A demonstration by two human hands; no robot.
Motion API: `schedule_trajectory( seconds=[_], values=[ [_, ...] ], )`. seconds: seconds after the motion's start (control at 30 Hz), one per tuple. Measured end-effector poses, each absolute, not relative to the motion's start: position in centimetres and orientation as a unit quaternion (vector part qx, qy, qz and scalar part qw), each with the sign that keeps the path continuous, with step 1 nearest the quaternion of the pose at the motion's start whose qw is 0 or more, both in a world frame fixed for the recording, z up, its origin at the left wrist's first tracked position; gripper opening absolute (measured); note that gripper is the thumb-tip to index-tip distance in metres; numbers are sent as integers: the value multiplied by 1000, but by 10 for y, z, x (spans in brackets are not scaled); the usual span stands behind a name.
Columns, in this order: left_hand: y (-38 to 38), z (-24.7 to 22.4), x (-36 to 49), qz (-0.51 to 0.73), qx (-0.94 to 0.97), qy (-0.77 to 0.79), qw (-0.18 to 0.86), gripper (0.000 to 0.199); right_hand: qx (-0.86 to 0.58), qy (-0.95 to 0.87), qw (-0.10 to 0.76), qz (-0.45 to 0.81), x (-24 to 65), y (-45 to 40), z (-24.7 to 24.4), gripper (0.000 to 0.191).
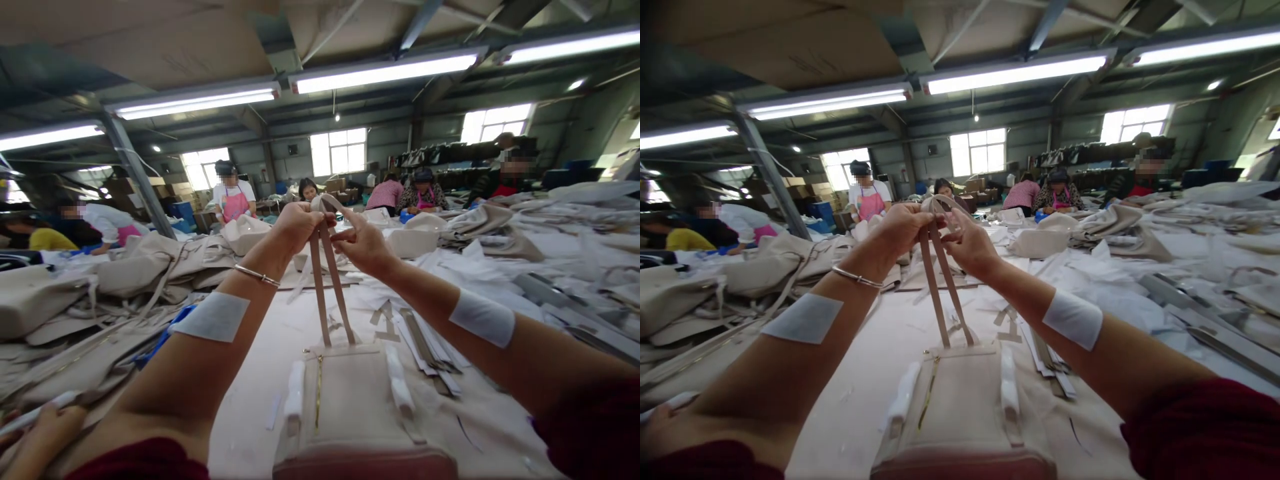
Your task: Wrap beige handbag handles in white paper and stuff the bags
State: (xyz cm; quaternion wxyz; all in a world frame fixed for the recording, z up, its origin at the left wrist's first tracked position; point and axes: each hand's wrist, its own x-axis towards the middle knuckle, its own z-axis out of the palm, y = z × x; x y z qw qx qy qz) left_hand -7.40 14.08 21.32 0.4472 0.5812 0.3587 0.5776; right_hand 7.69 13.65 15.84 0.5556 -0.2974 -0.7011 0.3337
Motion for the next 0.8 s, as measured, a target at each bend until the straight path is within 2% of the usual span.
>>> schedule_trajectory(
  seconds=[0.07,0.1,0.13,0.27,0.37,0.47,0.57,0.67,0.73,0.8],
  values=[
    [136,218,-76,611,551,354,444,10,-306,-688,588,295,77,124,149,46],
    [134,221,-77,630,533,343,449,11,-311,-678,587,315,75,117,144,30],
    [134,224,-78,646,518,329,455,12,-314,-665,565,374,72,110,139,23],
    [128,237,-79,681,513,274,446,18,-253,-561,361,700,54,85,130,52],
    [113,243,-83,698,521,216,442,30,-157,-473,290,817,40,79,141,66],
    [94,239,-95,697,528,136,465,32,-96,-434,302,843,28,84,157,75],
    [77,220,-112,659,568,88,486,18,-65,-410,355,838,15,95,165,73],
    [63,185,-124,617,640,102,446,17,-84,-370,417,826,5,105,159,51],
    [50,156,-126,583,704,163,372,14,-122,-348,445,816,2,110,151,28],
    [34,126,-126,550,752,248,266,11,-154,-337,456,810,4,114,143,15]
  ],
)
